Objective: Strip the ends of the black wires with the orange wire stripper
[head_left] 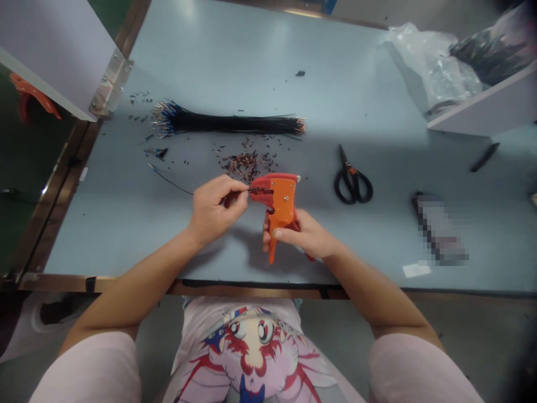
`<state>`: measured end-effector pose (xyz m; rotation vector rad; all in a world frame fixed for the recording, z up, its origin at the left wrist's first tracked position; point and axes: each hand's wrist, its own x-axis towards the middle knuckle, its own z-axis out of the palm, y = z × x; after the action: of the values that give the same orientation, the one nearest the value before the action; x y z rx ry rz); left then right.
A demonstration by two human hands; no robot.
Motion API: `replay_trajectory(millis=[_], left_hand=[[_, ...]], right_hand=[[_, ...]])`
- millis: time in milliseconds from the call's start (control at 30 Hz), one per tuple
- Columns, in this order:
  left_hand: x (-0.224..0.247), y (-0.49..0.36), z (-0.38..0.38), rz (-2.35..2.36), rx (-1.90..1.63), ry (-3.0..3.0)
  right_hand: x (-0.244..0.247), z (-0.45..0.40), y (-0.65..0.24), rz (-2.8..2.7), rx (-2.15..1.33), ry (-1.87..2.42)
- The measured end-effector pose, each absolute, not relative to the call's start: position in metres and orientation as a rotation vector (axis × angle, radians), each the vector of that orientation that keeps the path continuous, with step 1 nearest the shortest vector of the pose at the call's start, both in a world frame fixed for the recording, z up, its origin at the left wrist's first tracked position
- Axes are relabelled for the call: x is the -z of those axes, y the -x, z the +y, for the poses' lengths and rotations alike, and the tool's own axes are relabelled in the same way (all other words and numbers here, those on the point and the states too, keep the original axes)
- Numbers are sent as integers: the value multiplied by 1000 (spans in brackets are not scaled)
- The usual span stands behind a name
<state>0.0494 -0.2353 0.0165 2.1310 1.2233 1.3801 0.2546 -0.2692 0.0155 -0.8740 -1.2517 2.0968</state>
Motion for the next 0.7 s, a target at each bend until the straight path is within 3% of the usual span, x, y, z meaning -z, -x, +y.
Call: replay_trajectory(millis=[700], left_hand=[[-18, -47, -234, 1242, -1267, -2252]], right_hand=[[-15, -269, -253, -1408, -1995, 969]])
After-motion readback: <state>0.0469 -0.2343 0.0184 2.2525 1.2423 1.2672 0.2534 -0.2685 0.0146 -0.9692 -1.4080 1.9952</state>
